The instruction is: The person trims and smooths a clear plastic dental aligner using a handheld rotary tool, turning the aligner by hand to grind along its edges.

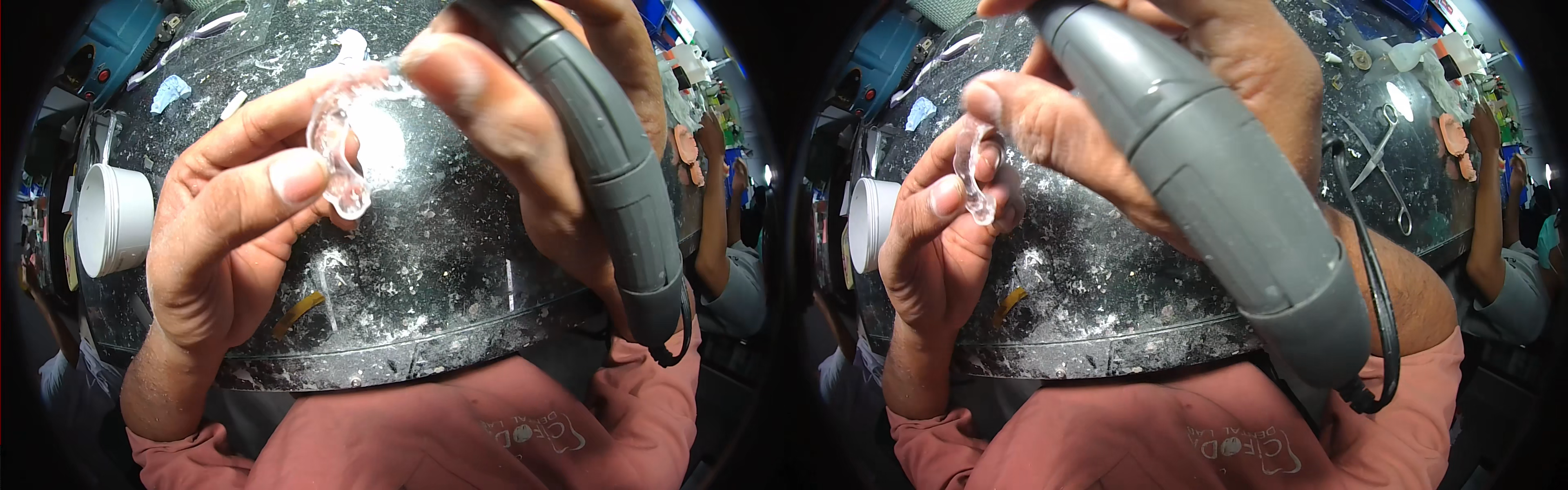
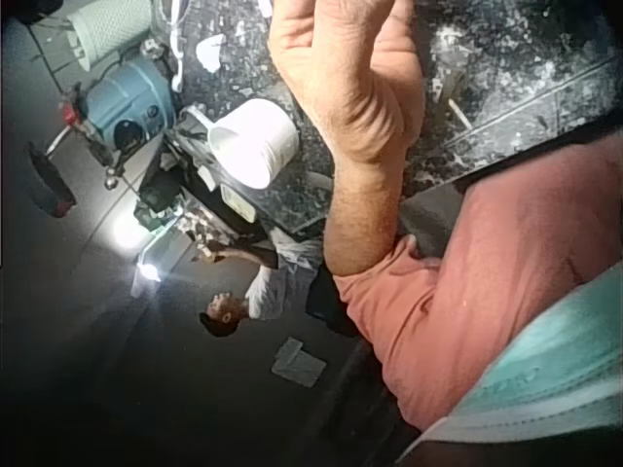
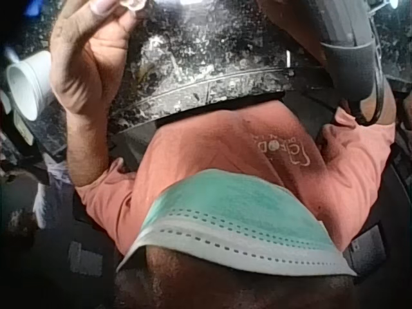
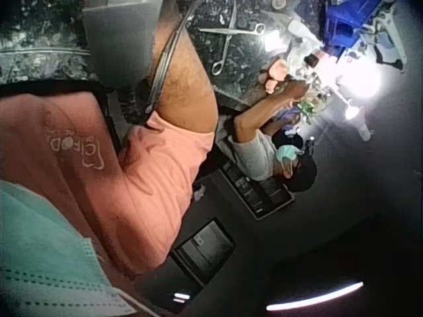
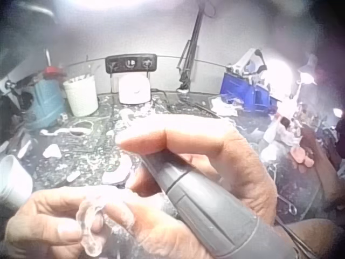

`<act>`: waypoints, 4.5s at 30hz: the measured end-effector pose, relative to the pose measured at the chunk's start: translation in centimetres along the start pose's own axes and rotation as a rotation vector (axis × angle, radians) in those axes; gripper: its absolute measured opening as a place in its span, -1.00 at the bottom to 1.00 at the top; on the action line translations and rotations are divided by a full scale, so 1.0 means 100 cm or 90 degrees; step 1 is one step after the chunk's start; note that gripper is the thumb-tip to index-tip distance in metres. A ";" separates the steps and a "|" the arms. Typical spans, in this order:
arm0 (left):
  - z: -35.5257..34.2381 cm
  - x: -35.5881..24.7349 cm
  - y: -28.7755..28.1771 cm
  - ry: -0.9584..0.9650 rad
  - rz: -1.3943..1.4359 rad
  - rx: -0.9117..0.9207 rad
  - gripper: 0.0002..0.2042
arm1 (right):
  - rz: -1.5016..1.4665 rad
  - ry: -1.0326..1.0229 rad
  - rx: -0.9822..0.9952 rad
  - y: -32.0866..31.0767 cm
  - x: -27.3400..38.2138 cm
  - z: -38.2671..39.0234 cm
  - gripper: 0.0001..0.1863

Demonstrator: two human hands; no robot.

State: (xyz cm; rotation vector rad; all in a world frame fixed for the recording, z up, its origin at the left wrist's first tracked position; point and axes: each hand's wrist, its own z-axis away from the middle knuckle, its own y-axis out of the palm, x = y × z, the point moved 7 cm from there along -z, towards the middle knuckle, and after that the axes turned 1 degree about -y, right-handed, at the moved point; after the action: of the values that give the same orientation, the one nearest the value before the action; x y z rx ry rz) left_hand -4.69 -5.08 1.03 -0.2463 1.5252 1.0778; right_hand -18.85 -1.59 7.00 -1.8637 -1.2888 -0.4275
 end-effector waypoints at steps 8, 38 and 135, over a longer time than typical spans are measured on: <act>-0.002 -0.002 -0.007 0.033 0.048 0.024 -0.45 | -0.126 -0.272 0.051 -0.002 -0.018 0.009 -0.68; -0.001 -0.001 -0.007 0.058 -0.073 -0.030 -0.53 | -0.080 -0.184 -0.168 0.012 0.004 0.017 -0.69; -0.002 0.005 -0.010 0.072 -0.109 0.036 -0.85 | 0.066 -0.184 0.040 0.023 0.016 0.011 -0.56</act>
State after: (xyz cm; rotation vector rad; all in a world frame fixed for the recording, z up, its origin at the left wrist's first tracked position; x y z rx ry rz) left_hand -4.28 -5.59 0.04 -0.3962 1.6014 0.8961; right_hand -16.26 -0.08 6.43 -1.9802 -1.3670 -0.0621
